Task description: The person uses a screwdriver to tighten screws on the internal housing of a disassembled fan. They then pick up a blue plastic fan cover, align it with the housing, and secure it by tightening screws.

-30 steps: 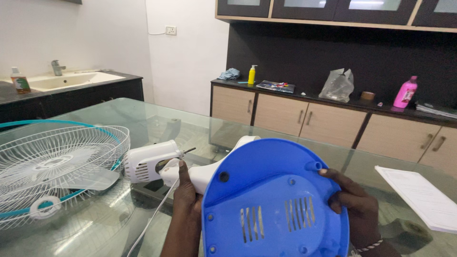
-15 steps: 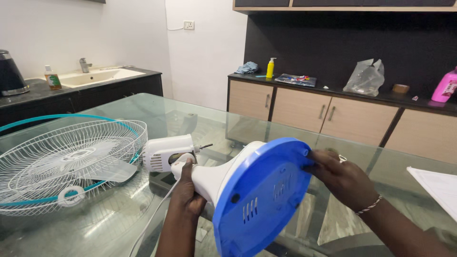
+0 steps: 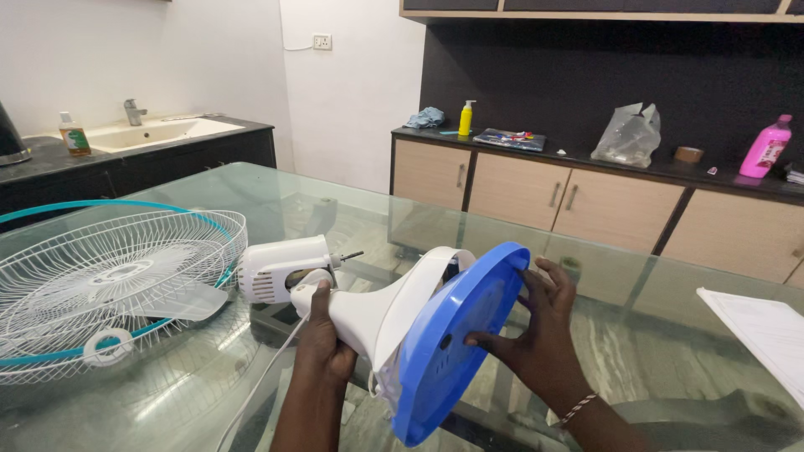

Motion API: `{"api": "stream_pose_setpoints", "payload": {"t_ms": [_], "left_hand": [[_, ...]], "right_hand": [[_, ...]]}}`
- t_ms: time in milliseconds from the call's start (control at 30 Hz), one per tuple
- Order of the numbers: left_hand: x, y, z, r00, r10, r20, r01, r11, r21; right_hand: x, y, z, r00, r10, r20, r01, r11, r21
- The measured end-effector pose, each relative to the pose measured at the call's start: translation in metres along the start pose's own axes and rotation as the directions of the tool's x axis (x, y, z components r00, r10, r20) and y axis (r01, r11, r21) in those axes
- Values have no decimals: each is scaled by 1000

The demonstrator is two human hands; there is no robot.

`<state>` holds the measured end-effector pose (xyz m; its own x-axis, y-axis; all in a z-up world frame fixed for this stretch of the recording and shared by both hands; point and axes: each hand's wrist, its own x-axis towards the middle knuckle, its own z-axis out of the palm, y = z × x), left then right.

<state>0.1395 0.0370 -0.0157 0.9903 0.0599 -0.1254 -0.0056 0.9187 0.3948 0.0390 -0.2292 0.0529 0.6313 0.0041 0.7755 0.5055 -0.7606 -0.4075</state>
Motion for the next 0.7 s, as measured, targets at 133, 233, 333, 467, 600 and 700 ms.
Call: {"api": "stream_pose_setpoints", "payload": {"t_ms": [133,233,333,467,600,700], "left_hand": [[-6,-4,6,997,57,-58,-58,998,-10],[-4,-9,4,995,51,-86,-51,999,-1],[2,-18,0,996,44,-78,-43,999,7],[7,-24,-5,996,47,-81,-49,999,-18],[6,-19,-5,998,-52,-43,47,991,-123],[11,-18,-6,996,-21,-88,12,995,-96]], "right_hand": [[-1,4,7,996,88,11,-88,995,49],[2,15,6,1000,-8,-2,8,997,80],[8,23,5,999,36,-9,-35,995,90],[18,27,-2,970,210,125,-225,967,119],[16,27,2,941,269,207,-313,923,226],[10,19,-3,893,354,279,-438,826,355]]}}
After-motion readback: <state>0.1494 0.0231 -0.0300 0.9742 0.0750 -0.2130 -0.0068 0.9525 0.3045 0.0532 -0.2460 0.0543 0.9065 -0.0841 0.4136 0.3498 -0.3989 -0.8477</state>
